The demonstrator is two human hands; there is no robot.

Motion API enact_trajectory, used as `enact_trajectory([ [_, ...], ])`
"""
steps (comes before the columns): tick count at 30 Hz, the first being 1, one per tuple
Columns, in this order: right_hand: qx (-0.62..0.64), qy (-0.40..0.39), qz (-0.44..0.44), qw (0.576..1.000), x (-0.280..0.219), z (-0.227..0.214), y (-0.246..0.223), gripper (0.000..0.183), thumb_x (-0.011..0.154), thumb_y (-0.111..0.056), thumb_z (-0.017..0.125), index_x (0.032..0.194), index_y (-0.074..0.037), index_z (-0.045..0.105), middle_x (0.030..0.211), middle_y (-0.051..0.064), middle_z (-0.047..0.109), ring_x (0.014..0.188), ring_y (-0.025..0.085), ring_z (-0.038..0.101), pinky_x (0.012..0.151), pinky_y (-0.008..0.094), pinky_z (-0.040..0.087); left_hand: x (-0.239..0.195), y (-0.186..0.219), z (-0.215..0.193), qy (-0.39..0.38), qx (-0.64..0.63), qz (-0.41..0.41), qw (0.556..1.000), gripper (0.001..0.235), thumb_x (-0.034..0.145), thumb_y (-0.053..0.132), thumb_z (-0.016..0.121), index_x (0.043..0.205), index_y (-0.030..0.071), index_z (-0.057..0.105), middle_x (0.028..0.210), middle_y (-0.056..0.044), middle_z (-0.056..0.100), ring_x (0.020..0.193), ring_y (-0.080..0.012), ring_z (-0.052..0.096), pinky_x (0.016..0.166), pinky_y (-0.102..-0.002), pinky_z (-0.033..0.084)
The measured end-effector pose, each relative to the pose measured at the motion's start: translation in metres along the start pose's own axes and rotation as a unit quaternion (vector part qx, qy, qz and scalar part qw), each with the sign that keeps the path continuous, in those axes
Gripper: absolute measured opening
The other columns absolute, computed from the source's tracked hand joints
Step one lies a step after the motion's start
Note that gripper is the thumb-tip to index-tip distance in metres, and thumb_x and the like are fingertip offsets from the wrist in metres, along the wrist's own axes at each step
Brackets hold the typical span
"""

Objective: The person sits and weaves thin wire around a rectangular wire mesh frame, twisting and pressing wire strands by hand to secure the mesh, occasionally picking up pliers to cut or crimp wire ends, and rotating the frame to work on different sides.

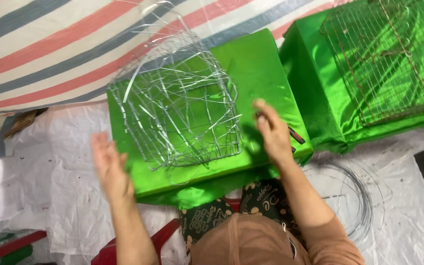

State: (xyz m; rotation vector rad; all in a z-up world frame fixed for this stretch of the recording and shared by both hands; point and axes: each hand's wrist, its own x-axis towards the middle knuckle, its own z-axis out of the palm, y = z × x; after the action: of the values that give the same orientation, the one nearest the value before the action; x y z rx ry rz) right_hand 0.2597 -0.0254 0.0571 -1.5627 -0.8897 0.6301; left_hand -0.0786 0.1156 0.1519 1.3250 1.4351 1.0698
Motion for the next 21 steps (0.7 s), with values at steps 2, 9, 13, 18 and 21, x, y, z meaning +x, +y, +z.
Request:
enact_trajectory([
  [2,0.075,-0.042,0.046,0.995,0.029,0.017,-0.03,0.072,0.091,-0.064,0.039,0.149,-0.02,0.044,0.161,0.008,0.039,0.142,0.028,0.046,0.108,0.047,0.044,0.011,0.007,0.025,-0.046,-0.015,-0.067,0.997,0.061,0.104,0.037,0.036,0.161,0.024,0.017,0.17,-0.006,0.024,0.151,-0.0306,0.032,0.116,-0.054,0.034],
  [9,0.293,-0.106,0.04,0.949,0.082,0.026,-0.051,0.096,0.082,-0.086,0.024,0.158,-0.028,0.029,0.162,0.005,0.037,0.115,0.022,0.047,0.079,0.04,0.039,0.0,0.04,0.029,-0.124,-0.061,-0.015,0.99,0.055,0.105,0.039,0.032,0.158,0.024,0.033,0.171,-0.007,0.023,0.151,-0.0292,0.031,0.108,-0.045,0.041],
  [13,0.355,-0.1,0.063,0.928,0.131,0.006,-0.082,0.093,0.083,-0.078,0.012,0.158,-0.026,0.029,0.167,0.021,0.022,0.122,0.037,0.056,0.102,0.071,0.042,-0.044,0.029,0.013,-0.197,-0.117,0.107,0.967,0.066,0.103,0.034,0.04,0.158,0.001,0.025,0.167,-0.02,0.026,0.145,-0.0352,0.038,0.105,-0.047,0.05],
  [18,0.301,-0.135,0.051,0.943,0.176,0.022,-0.085,0.108,0.072,-0.081,0.011,0.141,-0.011,0.056,0.143,0.019,0.062,0.116,0.031,0.071,0.096,0.045,0.057,-0.114,-0.011,0.051,-0.191,-0.011,0.219,0.957,0.055,0.102,0.02,0.049,0.154,0.007,0.036,0.161,-0.017,0.042,0.09,-0.012,0.068,0.046,-0.016,0.053],
  [21,0.227,-0.056,0.074,0.969,0.194,0.044,-0.081,0.095,0.084,-0.068,0.012,0.128,-0.005,0.067,0.126,0.014,0.075,0.117,0.027,0.074,0.097,0.036,0.057,-0.119,-0.05,0.061,-0.258,0.011,0.219,0.941,0.069,0.101,0.021,0.058,0.16,0.015,0.023,0.167,-0.014,0.03,0.139,-0.0311,0.051,0.119,-0.043,0.048],
])
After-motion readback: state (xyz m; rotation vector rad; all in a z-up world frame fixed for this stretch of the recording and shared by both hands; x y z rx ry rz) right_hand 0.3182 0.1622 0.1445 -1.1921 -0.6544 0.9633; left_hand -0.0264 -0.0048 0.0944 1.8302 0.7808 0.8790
